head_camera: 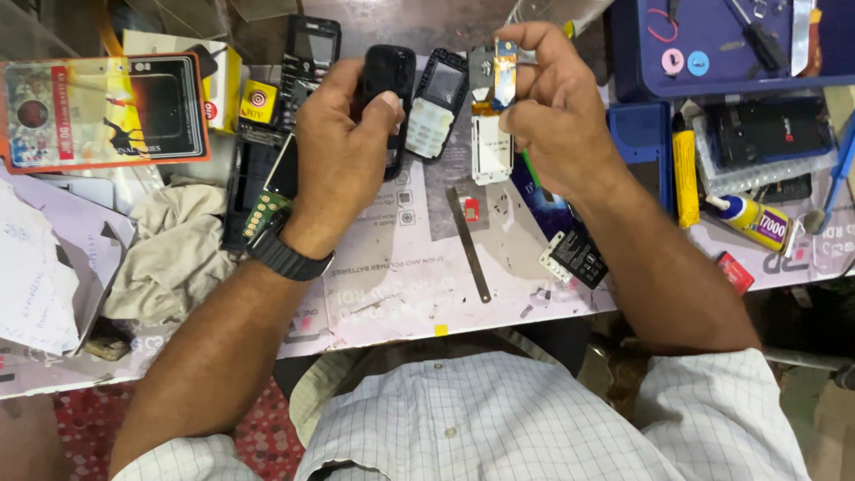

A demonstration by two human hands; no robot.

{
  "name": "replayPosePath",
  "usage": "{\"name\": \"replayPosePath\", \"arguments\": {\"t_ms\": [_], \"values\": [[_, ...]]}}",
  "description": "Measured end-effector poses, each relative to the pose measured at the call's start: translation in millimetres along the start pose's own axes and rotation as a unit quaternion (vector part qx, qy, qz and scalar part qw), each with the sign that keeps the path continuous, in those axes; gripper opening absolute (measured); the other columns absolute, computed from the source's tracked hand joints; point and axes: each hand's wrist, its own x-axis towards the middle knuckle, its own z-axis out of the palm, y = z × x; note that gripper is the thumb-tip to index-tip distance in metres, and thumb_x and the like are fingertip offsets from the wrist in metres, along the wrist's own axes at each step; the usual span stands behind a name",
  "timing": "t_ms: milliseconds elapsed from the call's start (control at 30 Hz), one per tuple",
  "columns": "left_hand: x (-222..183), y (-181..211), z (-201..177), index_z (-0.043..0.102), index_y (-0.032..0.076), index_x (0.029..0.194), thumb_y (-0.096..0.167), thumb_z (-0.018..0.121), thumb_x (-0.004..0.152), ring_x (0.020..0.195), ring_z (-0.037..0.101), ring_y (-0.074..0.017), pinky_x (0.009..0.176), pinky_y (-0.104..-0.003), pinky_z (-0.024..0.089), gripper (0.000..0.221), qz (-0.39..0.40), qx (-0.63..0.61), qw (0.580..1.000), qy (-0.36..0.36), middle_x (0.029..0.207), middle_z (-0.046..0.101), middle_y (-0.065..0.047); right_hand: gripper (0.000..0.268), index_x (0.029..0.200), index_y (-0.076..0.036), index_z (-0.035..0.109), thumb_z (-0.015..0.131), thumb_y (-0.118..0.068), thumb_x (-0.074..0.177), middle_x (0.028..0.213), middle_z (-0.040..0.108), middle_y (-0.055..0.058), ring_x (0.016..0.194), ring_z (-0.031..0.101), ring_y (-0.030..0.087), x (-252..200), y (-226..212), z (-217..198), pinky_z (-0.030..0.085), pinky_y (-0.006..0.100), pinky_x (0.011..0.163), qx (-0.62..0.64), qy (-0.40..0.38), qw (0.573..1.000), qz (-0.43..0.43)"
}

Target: The person disassembles a feature phone by removing the back cover and battery, then prying the internal housing apart using a green prying tool and disconnecting the internal circuit board and components by hand.

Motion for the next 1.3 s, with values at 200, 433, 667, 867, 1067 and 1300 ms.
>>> {"name": "replayPosePath", "arguments": {"t_ms": [200, 433, 667, 867, 1067, 1300], "values": [[-1.6, 10.5, 3.7, 0.063, -0.002, 0.118, 0.003, 0.070, 0.091, 0.077, 0.074, -0.0193, 0.068, -0.033, 0.057, 0.028, 0.001, 0.158, 0.987, -0.008, 0.090, 0.074, -0.013, 0.066, 0.142, -0.002, 0.043, 0.052, 0.018, 0.081, 0.106, 0.071, 0.011, 0.079, 0.064, 0.011, 4.0, 5.1, 2.1, 0.044, 0.023, 0.060, -0.004, -0.005, 1.000, 0.008], [-4.1, 0.6, 5.3, 0.062, -0.003, 0.115, 0.005, 0.077, 0.089, 0.089, 0.070, -0.0384, 0.075, -0.047, 0.056, 0.030, 0.111, 0.268, 0.957, 0.000, 0.097, 0.070, -0.021, 0.062, 0.141, -0.001, 0.043, 0.059, 0.018, 0.084, 0.111, 0.070, 0.009, 0.093, 0.066, 0.011, 1.6, 3.1, 8.9, 0.051, 0.023, 0.072, 0.005, -0.029, 0.999, 0.016], [-7.7, 18.5, 4.4, 0.064, 0.001, 0.111, 0.016, 0.080, 0.090, 0.091, 0.064, -0.0386, 0.074, -0.050, 0.052, 0.030, 0.121, 0.419, 0.899, -0.033, 0.100, 0.064, -0.018, 0.060, 0.141, 0.000, 0.045, 0.062, 0.018, 0.086, 0.117, 0.068, 0.009, 0.107, 0.069, 0.014, 0.9, 4.4, 8.3, 0.059, 0.028, 0.093, 0.022, -0.035, 0.999, 0.014], [-15.3, 24.6, 0.1, 0.061, 0.004, 0.126, 0.008, 0.074, 0.094, 0.106, 0.064, -0.0334, 0.089, -0.045, 0.057, 0.035, 0.270, 0.398, 0.876, 0.044, 0.118, 0.062, -0.014, 0.062, 0.144, 0.000, 0.043, 0.063, 0.019, 0.088, 0.117, 0.068, 0.011, 0.106, 0.069, 0.014, 0.7, 7.2, 7.6, 0.057, 0.029, 0.095, 0.016, -0.051, 0.999, 0.011], [-8.5, 4.8, 8.8, 0.056, 0.005, 0.136, 0.022, 0.060, 0.104, 0.103, 0.068, -0.0050, 0.076, -0.022, 0.063, 0.036, -0.078, -0.166, 0.970, -0.158, 0.120, 0.068, 0.000, 0.058, 0.143, 0.000, 0.039, 0.066, 0.015, 0.093, 0.121, 0.069, 0.012, 0.112, 0.070, 0.014, -1.4, -4.4, 18.2, 0.061, 0.030, 0.100, -0.017, -0.086, 0.996, 0.004], [-12.0, -6.3, 10.3, 0.058, 0.000, 0.140, 0.014, 0.060, 0.109, 0.090, 0.062, -0.0052, 0.075, -0.021, 0.056, 0.034, -0.128, -0.246, 0.941, -0.195, 0.103, 0.066, -0.002, 0.057, 0.147, 0.000, 0.038, 0.069, 0.011, 0.100, 0.107, 0.070, 0.011, 0.098, 0.070, 0.013, -3.6, 0.3, 17.2, 0.060, 0.026, 0.088, -0.090, -0.097, 0.991, 0.001]]}}
